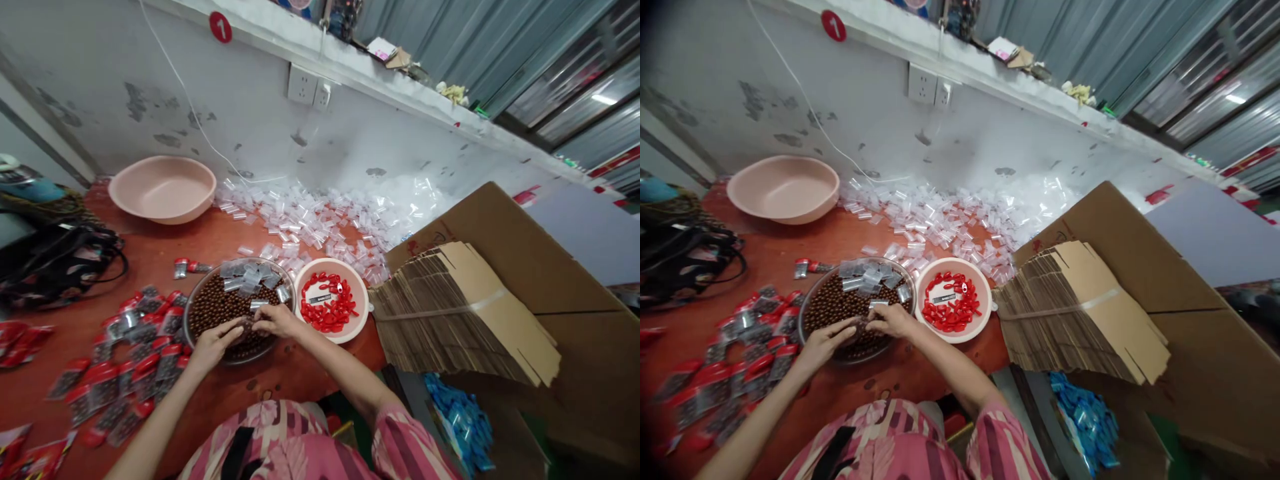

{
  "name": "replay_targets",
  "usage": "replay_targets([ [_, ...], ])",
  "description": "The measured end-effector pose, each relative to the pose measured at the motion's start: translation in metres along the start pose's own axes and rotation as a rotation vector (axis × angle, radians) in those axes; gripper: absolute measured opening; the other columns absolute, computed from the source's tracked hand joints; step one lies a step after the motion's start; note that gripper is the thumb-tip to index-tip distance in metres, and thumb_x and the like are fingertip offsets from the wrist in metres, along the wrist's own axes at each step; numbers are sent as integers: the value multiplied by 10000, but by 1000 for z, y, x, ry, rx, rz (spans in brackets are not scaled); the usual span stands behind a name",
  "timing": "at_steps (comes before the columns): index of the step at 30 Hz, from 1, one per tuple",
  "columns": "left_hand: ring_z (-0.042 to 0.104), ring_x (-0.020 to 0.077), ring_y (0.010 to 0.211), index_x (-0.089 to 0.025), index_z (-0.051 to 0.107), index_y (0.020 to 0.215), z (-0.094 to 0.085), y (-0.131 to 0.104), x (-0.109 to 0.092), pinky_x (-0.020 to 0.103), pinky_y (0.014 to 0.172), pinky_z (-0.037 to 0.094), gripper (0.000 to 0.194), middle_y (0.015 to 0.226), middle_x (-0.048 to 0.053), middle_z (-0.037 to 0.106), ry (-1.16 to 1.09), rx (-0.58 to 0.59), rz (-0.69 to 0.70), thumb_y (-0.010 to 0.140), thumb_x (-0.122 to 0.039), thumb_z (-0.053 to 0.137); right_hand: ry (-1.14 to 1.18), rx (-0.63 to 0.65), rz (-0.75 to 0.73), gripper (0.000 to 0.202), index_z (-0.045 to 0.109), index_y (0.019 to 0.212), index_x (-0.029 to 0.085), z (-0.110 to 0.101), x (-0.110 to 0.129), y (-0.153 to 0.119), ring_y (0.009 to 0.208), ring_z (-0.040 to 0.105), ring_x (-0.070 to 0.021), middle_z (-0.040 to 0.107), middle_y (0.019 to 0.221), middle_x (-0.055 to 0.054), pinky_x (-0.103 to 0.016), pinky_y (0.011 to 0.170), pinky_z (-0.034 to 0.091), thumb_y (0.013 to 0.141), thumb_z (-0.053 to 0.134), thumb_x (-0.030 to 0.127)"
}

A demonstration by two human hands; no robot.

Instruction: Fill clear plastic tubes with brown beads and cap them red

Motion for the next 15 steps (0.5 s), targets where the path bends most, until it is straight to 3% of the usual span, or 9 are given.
replay_targets([
  [3,632,275,908,-180,694,876,-1,1,-1,397,799,522,521,994,62,686,-160,-74,-58,442,-457,771,-2,-138,78,224,557,933,211,-13,-12,-8,685,580,-100,613,746,42,-188,631,422,786,570,381],
  [5,640,264,888,-181,686,880,-3,-2,-5,392,773,540,517,992,56,685,-233,-120,-78,439,-431,783,-149,-254,180,303,556,1016,248,-33,-21,-18,791,586,-112,632,883,31,-197,689,424,764,585,415],
  [8,654,252,835,-169,680,884,-3,-10,-12,409,770,545,510,954,56,692,-315,-171,-101,439,-389,796,-411,-416,493,266,561,1044,238,-77,-45,-41,888,578,-138,626,1009,-22,-233,766,416,854,453,389],
  [10,656,247,821,-160,679,881,2,-15,-16,411,772,546,493,944,59,692,-368,-171,-114,449,-365,798,-485,-461,638,290,550,1066,166,-104,-66,-55,942,568,-191,605,1054,-111,-295,799,407,884,391,326],
  [12,653,241,827,-161,680,874,10,-20,-18,400,774,547,460,939,56,693,-420,-147,-123,468,-344,794,-551,-469,798,301,555,1052,100,-122,-90,-67,947,574,-252,598,1032,-193,-343,781,412,853,442,296],
  [15,649,236,838,-165,679,880,22,-24,-19,393,778,545,428,937,52,693,-475,-112,-126,497,-321,786,-622,-425,956,360,539,1072,55,-132,-120,-78,907,598,-279,606,977,-237,-344,745,425,800,528,289],
])
Point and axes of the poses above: each hand's wrist, its own y-axis towards the middle knuckle, its own z-axis out of the palm, x = y × z, the point moved 2 cm from there along y, towards the middle knuckle
